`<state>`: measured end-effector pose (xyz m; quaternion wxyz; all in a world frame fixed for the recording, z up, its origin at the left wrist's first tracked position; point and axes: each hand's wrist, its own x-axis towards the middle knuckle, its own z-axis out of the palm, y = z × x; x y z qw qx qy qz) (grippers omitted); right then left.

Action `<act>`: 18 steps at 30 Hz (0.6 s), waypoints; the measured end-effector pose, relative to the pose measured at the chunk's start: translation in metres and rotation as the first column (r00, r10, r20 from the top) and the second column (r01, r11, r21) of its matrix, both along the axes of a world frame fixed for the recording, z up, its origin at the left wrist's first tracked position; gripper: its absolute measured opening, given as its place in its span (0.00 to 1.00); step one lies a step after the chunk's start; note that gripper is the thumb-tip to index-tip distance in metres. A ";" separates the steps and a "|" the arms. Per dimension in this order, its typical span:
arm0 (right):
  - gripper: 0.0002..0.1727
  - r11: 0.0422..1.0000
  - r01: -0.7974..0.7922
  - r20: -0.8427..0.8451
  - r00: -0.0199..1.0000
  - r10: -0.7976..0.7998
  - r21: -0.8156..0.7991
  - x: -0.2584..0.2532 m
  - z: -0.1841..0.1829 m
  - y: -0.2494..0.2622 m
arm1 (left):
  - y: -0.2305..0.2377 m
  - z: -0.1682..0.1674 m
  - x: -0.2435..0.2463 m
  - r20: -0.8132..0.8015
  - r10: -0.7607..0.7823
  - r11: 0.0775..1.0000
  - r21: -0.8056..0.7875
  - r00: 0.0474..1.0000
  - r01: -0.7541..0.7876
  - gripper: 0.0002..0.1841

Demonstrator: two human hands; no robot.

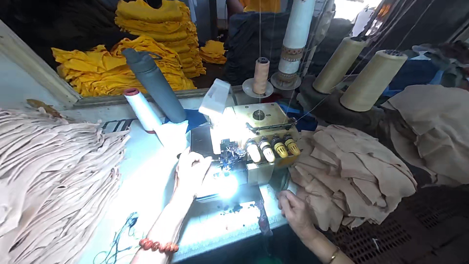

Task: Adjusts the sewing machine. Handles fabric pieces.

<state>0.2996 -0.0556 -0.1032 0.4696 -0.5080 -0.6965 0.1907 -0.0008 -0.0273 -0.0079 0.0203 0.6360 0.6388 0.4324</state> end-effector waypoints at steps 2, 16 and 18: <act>0.17 0.995 0.038 0.075 0.996 -0.045 0.094 -0.002 -0.012 0.006 | 0.024 -0.050 -0.025 0.029 -0.058 0.998 0.019 0.998 0.058 0.16; 0.14 0.999 0.040 -0.136 0.990 -0.036 0.027 -0.005 -0.004 0.012 | -0.017 0.088 0.028 0.218 0.096 0.885 -0.465 0.971 0.017 0.11; 0.13 0.999 0.041 -0.139 0.990 -0.037 0.027 -0.004 -0.003 0.012 | -0.014 0.083 0.025 0.237 0.099 0.888 -0.459 0.966 0.022 0.11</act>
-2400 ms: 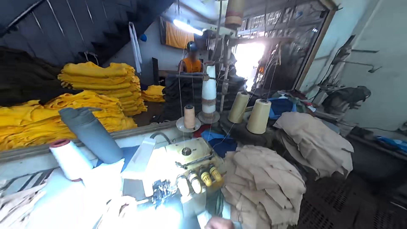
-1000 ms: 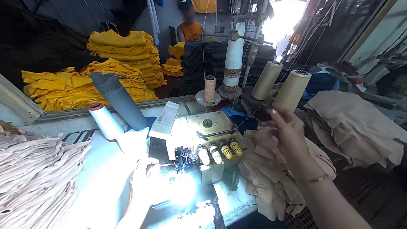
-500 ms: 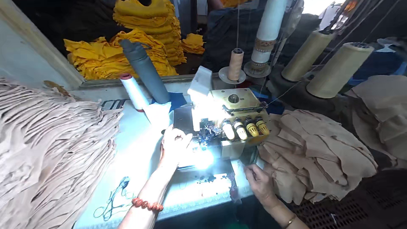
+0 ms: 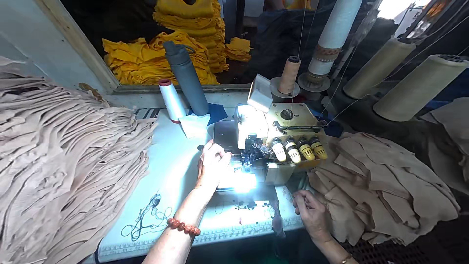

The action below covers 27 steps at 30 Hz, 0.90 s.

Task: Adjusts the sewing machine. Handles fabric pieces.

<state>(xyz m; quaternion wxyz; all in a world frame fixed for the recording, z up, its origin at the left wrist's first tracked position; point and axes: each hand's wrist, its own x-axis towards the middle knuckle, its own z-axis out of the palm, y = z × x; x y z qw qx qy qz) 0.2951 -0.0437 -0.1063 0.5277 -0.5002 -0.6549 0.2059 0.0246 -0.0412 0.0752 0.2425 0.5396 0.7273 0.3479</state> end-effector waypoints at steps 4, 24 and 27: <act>0.13 1.000 0.003 -0.009 1.000 -0.003 0.001 0.000 0.001 0.000 | 0.011 -0.025 -0.008 -0.001 0.040 0.990 0.138 0.999 -0.040 0.09; 0.14 0.998 0.045 0.021 0.999 -0.046 0.034 0.001 -0.006 0.002 | 0.037 -0.065 -0.023 0.040 -0.021 0.945 0.326 0.999 0.007 0.11; 0.13 0.999 0.047 0.017 0.999 -0.047 0.016 0.000 -0.005 0.002 | 0.042 -0.075 -0.024 -0.021 0.022 0.930 0.367 1.000 -0.013 0.12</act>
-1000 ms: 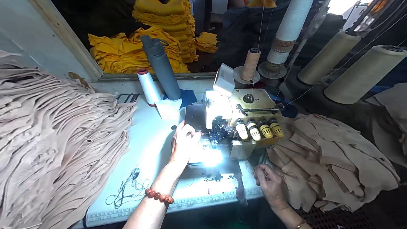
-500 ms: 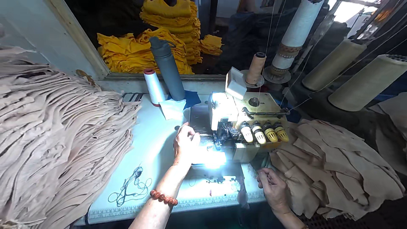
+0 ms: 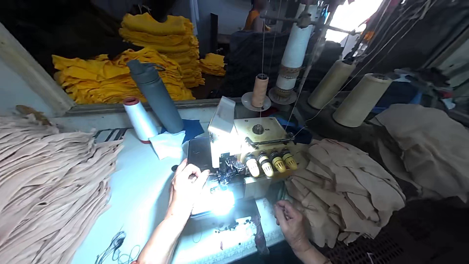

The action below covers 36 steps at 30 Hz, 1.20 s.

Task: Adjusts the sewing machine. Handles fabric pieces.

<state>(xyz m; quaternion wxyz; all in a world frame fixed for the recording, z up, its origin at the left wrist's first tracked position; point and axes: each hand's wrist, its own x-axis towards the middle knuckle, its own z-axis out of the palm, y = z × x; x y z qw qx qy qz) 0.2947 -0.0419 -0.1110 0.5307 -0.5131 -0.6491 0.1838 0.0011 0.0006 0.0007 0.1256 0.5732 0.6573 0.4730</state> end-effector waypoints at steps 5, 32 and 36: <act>0.13 1.000 0.008 0.002 1.000 -0.008 0.009 -0.002 -0.002 0.000 | 0.006 -0.017 -0.008 -0.015 0.030 0.999 -0.010 0.999 -0.030 0.11; 0.12 0.999 0.009 0.003 1.000 -0.009 0.034 -0.003 -0.004 -0.001 | 0.001 -0.009 -0.014 0.128 -0.034 0.997 -0.066 0.991 0.043 0.12; 0.13 0.999 -0.029 -0.045 0.999 0.028 -0.028 -0.002 -0.002 -0.002 | 0.007 -0.028 -0.023 0.028 0.002 0.995 -0.101 1.000 0.001 0.08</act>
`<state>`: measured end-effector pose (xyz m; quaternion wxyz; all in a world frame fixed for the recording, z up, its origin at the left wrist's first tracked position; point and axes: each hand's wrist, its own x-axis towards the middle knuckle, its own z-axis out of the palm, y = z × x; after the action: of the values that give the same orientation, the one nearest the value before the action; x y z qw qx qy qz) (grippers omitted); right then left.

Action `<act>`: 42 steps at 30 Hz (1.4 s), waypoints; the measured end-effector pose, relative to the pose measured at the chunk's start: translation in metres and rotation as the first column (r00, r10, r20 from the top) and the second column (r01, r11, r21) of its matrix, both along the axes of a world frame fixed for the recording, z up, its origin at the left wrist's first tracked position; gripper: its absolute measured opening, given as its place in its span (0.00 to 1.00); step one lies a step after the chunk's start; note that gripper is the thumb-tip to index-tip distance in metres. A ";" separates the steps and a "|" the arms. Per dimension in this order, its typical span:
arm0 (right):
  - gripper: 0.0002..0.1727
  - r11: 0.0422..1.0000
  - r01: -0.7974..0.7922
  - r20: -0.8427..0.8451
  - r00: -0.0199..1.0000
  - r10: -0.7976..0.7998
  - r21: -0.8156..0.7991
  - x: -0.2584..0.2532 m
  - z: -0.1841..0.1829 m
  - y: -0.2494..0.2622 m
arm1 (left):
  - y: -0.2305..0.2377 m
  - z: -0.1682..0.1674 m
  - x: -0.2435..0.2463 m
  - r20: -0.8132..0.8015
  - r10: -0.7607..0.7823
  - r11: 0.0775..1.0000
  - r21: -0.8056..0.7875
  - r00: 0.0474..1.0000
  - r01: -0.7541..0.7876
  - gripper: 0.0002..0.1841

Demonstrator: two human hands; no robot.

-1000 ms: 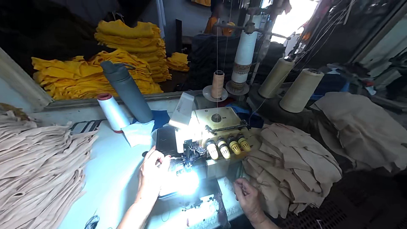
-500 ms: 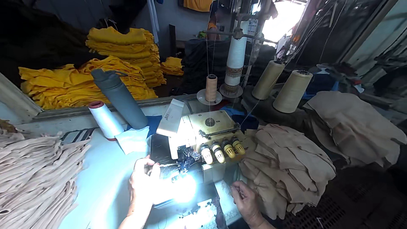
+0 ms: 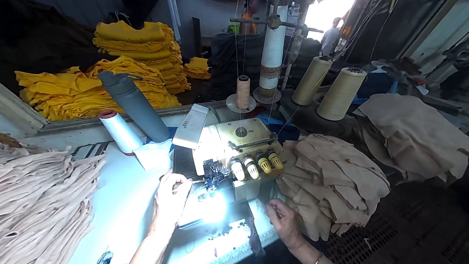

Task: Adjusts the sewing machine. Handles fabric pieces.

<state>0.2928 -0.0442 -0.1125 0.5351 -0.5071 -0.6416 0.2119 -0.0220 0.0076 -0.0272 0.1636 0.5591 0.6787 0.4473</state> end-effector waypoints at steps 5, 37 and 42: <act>0.13 0.996 -0.001 -0.154 0.988 -0.012 -0.086 -0.001 0.048 -0.002 | -0.019 0.040 0.018 -0.045 -0.015 0.996 -0.089 0.999 0.011 0.07; 0.09 0.970 0.060 -0.276 0.953 -0.127 -0.237 -0.035 0.120 0.033 | -0.084 0.039 0.123 -0.291 -0.366 0.869 0.234 0.884 0.436 0.11; 0.08 0.959 0.277 -0.158 0.946 -0.282 -0.052 -0.054 0.110 0.050 | -0.077 0.039 0.132 -0.280 -0.379 0.859 0.249 0.882 0.448 0.11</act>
<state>0.2388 0.0058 -0.0027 0.6032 -0.5815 -0.5138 0.1843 0.1100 -0.0698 0.0119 0.0911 0.7568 0.4782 0.4362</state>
